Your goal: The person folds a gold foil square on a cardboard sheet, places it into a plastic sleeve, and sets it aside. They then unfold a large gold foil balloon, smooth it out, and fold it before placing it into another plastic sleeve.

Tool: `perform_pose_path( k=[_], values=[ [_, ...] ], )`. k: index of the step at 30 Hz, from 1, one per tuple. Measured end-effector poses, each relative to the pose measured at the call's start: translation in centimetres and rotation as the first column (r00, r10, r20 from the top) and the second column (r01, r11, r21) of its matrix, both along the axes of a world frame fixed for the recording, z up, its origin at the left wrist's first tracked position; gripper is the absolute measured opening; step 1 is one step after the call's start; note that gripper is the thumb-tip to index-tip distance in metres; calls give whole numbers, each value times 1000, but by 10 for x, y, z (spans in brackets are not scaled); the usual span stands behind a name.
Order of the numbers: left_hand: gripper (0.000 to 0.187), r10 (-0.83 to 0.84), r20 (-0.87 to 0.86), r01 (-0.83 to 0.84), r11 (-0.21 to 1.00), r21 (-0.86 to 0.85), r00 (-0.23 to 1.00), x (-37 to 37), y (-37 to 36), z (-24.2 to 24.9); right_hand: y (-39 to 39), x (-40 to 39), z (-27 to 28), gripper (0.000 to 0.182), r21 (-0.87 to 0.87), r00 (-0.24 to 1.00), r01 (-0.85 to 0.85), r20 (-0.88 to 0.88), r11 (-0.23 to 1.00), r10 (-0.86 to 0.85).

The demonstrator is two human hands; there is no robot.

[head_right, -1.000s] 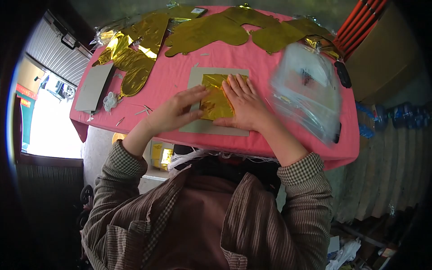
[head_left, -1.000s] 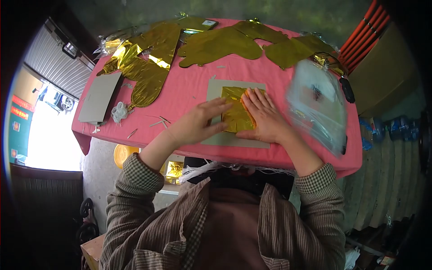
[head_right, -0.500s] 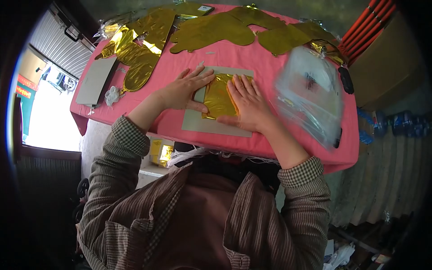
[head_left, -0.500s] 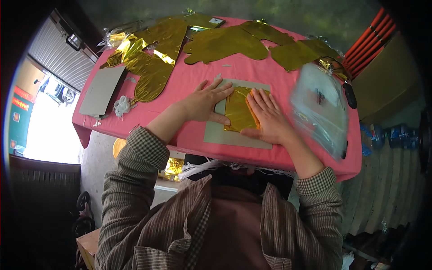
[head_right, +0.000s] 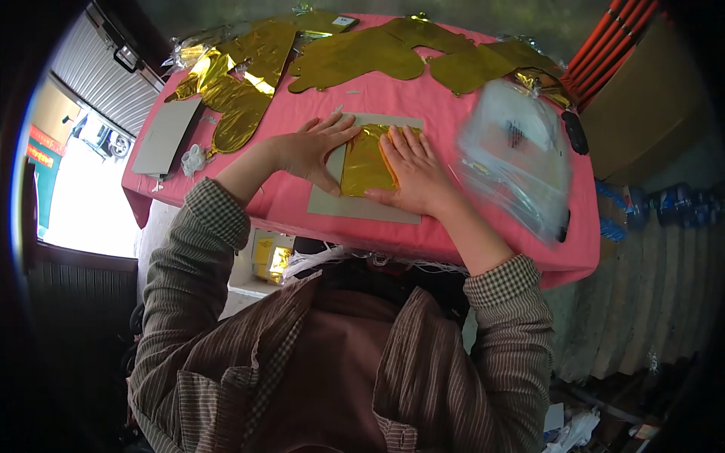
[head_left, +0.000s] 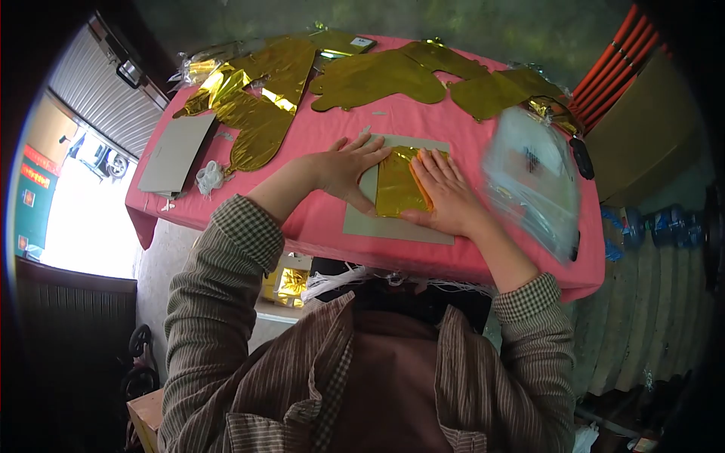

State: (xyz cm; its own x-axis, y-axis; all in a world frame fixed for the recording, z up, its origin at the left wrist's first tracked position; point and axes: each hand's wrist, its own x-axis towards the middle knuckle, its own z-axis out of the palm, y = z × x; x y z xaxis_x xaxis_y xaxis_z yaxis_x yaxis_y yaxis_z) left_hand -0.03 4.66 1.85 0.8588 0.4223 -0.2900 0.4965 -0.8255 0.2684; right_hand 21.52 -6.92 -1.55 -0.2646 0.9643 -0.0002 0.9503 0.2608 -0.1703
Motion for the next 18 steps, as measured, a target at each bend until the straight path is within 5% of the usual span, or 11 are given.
perform_pose_path(
  k=[6,9,11,17,18],
  values=[
    [117,60,142,-48,995,-84,988,-31,9,8,-1,-1,0,101,-4,1000,9,-2,1000,-9],
    [94,269,321,-240,962,-129,908,-39,1,15,0,-2,1,100,4,1000,12,-12,1000,-11],
    [63,412,433,-339,910,-238,802,-28,-1,15,-1,-2,3,99,1,999,5,-32,1000,-5],
    [33,68,561,-36,997,-69,825,73,-32,19,1,-1,2,100,-6,997,-10,-81,1000,10],
    [33,58,567,-25,998,-66,822,90,-33,17,3,1,-10,100,142,985,-60,-150,988,81]
  ],
)
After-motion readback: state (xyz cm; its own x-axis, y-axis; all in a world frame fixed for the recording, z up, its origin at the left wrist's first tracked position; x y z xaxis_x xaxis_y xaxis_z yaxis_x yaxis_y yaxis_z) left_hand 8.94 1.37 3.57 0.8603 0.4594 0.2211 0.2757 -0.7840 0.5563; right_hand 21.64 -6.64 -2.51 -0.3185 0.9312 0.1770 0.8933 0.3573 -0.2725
